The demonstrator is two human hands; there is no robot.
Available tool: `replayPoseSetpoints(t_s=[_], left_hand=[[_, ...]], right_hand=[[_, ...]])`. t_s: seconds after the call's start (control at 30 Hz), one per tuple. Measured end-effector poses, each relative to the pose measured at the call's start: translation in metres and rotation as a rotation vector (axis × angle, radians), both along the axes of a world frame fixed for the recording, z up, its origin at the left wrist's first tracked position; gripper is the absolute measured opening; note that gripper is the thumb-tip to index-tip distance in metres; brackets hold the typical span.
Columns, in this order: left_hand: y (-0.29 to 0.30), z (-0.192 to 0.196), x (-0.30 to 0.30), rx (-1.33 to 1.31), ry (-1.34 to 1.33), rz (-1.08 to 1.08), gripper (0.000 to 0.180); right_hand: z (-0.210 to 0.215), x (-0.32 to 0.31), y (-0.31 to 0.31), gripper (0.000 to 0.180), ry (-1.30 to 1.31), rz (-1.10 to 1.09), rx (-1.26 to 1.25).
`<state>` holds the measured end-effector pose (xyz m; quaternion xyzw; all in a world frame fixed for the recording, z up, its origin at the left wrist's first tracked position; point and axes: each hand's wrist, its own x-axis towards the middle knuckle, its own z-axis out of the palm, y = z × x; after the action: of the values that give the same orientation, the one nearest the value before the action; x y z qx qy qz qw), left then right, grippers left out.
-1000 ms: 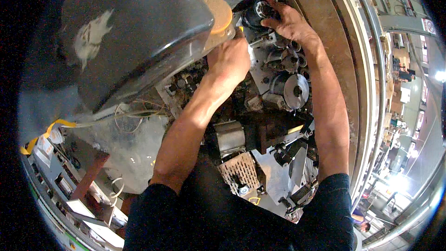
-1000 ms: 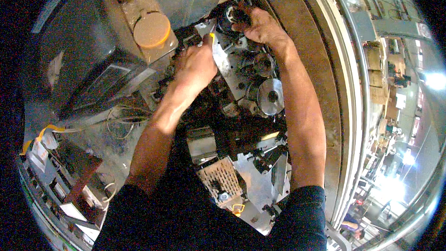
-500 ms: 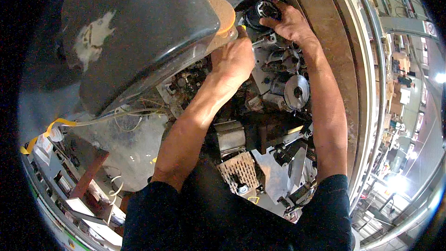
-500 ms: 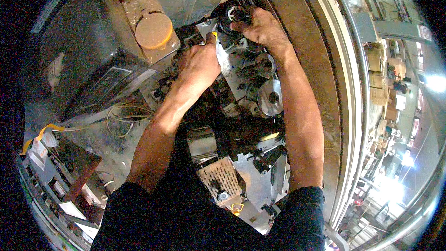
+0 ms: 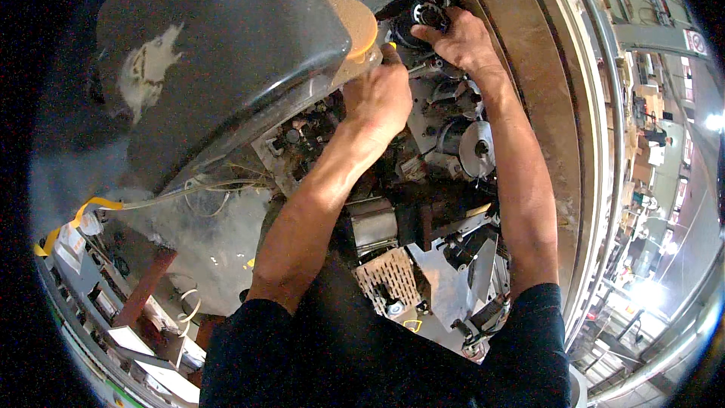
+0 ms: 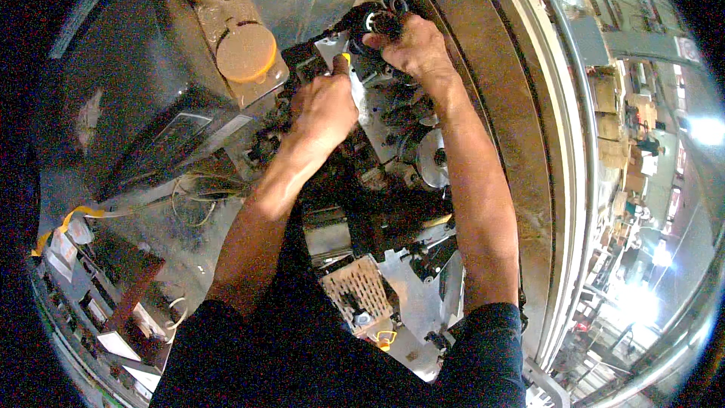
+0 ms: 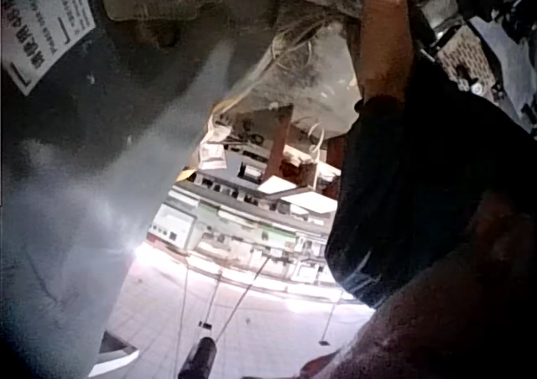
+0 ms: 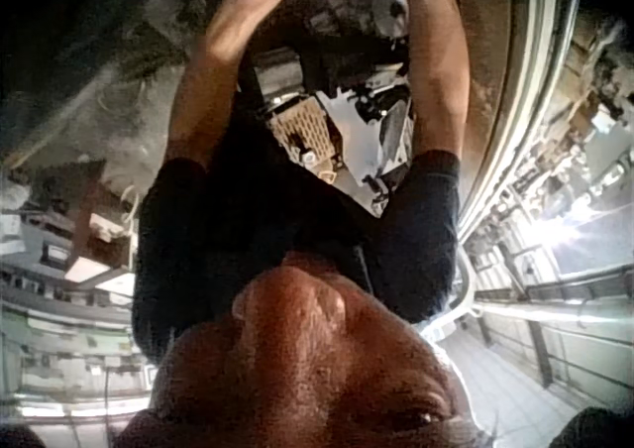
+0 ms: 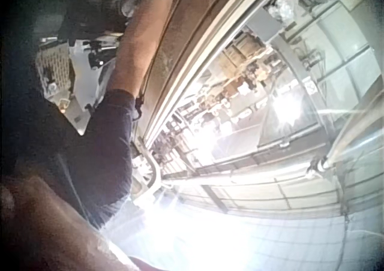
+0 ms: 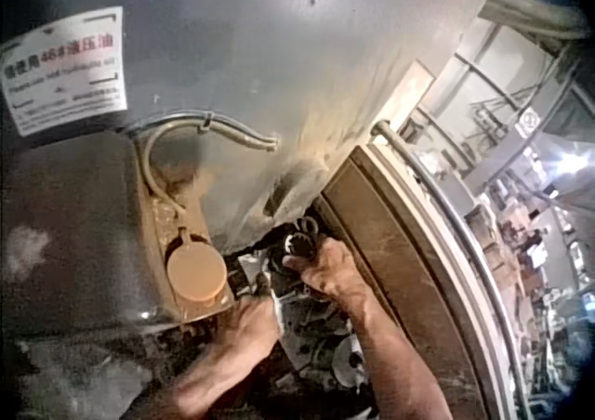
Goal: The person performs maintenance on machinery, using a wrench and a screwdriver to adjust metal components before applying liquid from a plastic bottle onto a cloth and wiping one of the machine's rollers.
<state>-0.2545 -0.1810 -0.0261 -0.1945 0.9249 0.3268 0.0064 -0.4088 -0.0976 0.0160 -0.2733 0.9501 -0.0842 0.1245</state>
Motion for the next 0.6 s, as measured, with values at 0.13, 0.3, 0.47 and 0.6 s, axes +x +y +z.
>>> replayPoseSetpoints(t_s=[0.13,0.3,0.47,0.6], left_hand=[[0.004,0.013,0.010,0.013,0.019,0.000,0.049],[0.003,0.009,0.006,0.028,0.044,0.013,0.048],[0.005,0.011,0.006,0.057,-0.076,0.006,0.051],[0.007,0.022,0.014,0.015,-0.065,-0.009,0.055]], right_hand=[[-0.010,-0.002,0.006,0.059,0.022,-0.016,-0.038],[-0.012,0.000,0.009,0.061,0.074,0.032,-0.099],[-0.007,0.005,0.002,0.063,0.089,-0.028,-0.101],[-0.009,0.005,0.007,0.075,0.069,-0.030,-0.001]])
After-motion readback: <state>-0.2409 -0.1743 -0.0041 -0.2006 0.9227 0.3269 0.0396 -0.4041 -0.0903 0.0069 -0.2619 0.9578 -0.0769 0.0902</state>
